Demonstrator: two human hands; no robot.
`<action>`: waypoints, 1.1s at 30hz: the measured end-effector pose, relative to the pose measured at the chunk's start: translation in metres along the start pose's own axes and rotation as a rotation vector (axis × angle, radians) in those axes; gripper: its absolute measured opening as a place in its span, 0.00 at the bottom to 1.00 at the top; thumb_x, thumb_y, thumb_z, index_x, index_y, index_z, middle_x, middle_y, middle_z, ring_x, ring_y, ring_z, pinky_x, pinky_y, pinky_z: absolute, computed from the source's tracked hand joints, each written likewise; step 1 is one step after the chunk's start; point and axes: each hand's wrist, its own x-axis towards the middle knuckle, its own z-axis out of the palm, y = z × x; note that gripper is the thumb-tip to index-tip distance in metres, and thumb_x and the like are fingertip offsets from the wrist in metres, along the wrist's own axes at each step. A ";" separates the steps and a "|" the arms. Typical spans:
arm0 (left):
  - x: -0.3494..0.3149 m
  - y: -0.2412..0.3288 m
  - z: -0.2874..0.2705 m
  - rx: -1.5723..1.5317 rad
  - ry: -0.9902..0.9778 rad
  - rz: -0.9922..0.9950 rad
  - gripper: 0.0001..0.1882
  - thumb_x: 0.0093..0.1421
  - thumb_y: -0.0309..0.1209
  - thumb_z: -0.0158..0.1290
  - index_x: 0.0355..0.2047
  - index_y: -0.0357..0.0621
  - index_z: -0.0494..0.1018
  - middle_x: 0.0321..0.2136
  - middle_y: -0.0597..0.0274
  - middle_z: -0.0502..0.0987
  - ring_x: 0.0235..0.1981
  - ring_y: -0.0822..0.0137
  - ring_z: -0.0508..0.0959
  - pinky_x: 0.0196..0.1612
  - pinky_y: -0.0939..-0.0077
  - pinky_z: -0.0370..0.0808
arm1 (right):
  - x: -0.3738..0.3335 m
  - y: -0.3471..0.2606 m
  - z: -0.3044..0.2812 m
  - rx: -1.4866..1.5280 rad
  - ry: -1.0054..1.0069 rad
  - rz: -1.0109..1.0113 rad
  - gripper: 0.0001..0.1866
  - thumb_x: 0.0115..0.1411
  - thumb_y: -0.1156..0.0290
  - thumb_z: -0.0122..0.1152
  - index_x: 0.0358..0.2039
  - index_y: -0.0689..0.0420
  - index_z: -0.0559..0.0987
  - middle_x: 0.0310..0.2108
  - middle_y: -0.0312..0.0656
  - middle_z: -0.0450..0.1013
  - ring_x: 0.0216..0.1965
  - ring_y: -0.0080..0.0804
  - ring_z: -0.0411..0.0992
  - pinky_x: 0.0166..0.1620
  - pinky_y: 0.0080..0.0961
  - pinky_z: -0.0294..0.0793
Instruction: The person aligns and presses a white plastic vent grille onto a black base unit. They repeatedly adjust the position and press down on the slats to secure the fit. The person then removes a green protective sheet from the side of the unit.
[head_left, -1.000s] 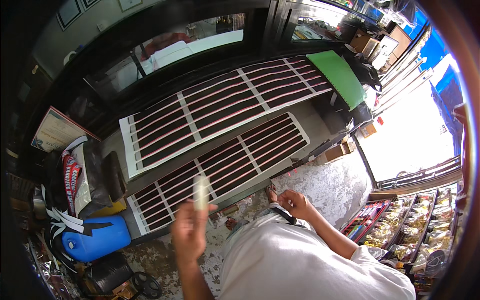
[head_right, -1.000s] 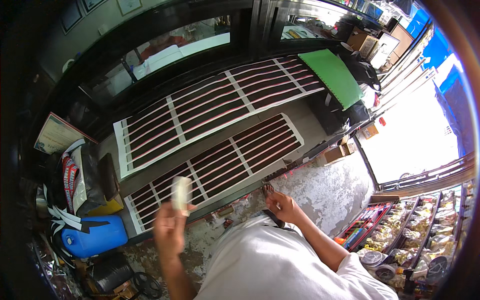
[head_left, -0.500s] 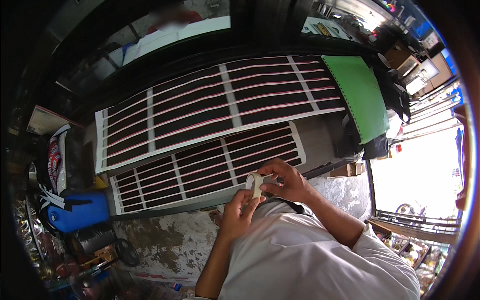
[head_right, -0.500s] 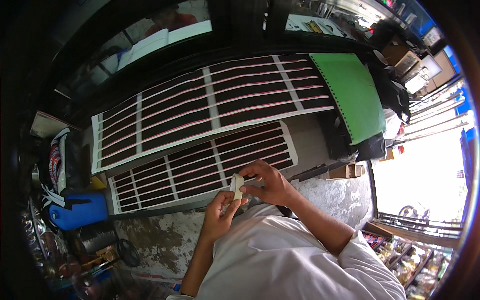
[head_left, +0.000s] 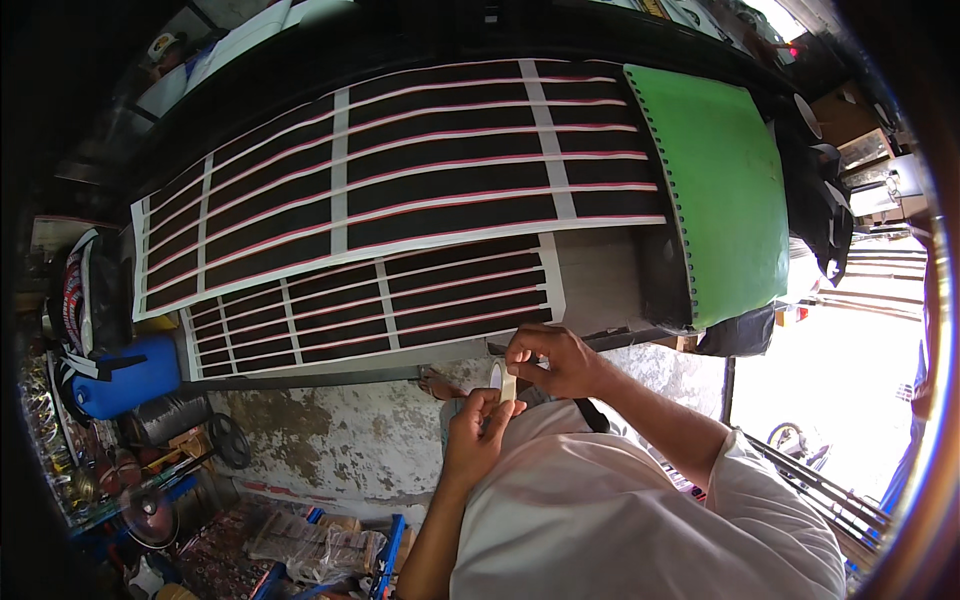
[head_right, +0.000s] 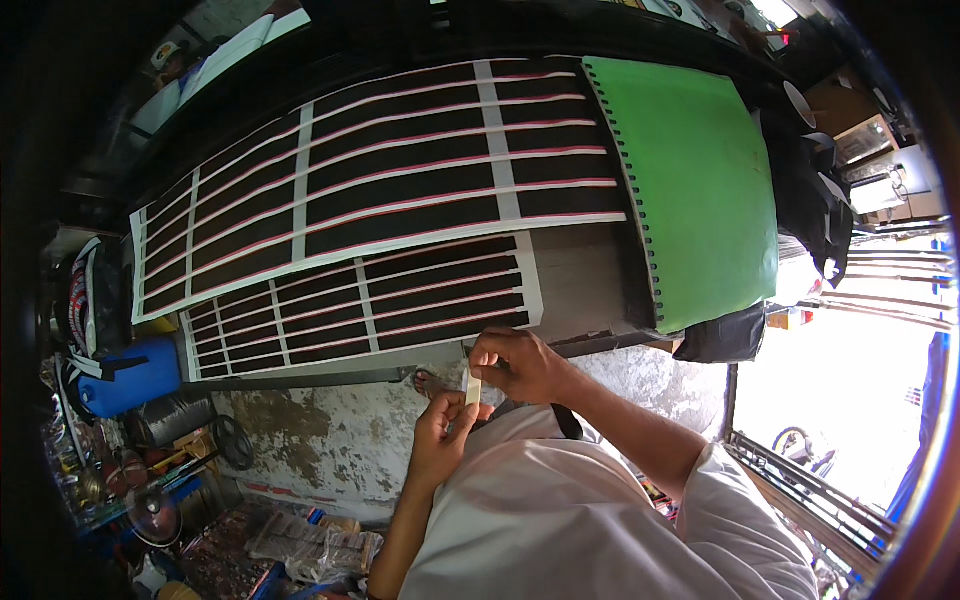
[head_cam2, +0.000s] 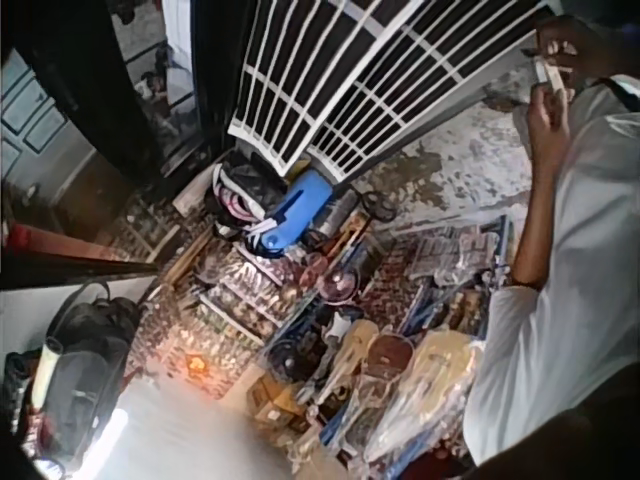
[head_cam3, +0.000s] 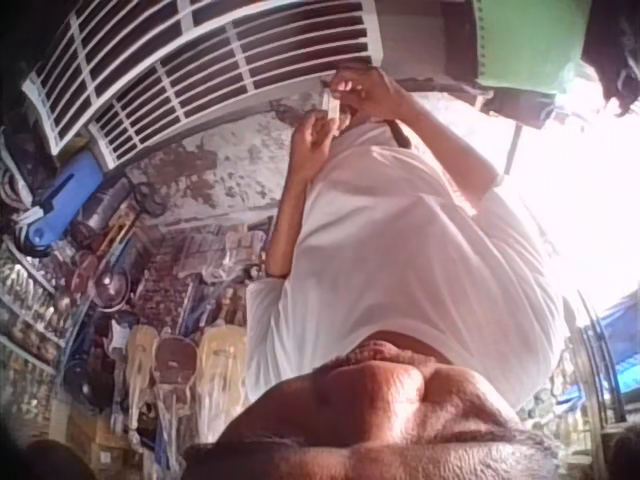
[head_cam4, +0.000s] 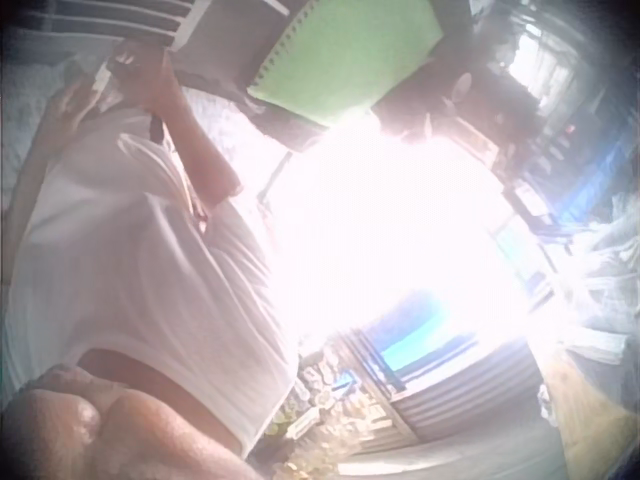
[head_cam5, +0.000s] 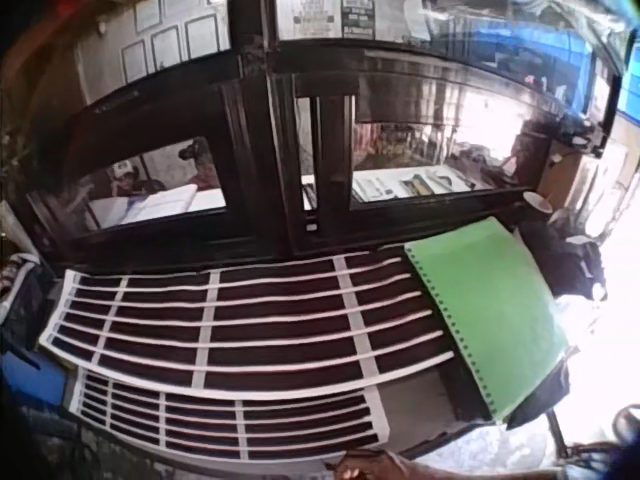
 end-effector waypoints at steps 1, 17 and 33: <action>0.000 -0.004 0.002 -0.022 -0.002 -0.025 0.11 0.78 0.31 0.55 0.50 0.34 0.75 0.43 0.54 0.88 0.47 0.69 0.87 0.52 0.72 0.81 | -0.001 0.004 -0.002 0.000 -0.006 -0.011 0.04 0.64 0.78 0.70 0.39 0.60 0.82 0.36 0.44 0.79 0.41 0.37 0.81 0.46 0.34 0.81; 0.024 -0.003 0.047 -0.076 -0.304 0.034 0.14 0.81 0.34 0.48 0.56 0.35 0.69 0.54 0.50 0.84 0.61 0.61 0.82 0.66 0.65 0.75 | 0.159 0.165 -0.105 -0.837 0.548 -0.174 0.28 0.67 0.62 0.67 0.65 0.56 0.75 0.65 0.56 0.72 0.68 0.55 0.69 0.71 0.50 0.68; 0.039 -0.016 0.050 -0.074 -0.196 0.158 0.09 0.79 0.30 0.52 0.52 0.36 0.72 0.44 0.55 0.89 0.43 0.73 0.82 0.59 0.74 0.69 | 0.174 0.180 -0.101 -0.622 0.546 -0.374 0.28 0.63 0.72 0.72 0.63 0.59 0.76 0.60 0.55 0.75 0.64 0.54 0.72 0.66 0.46 0.74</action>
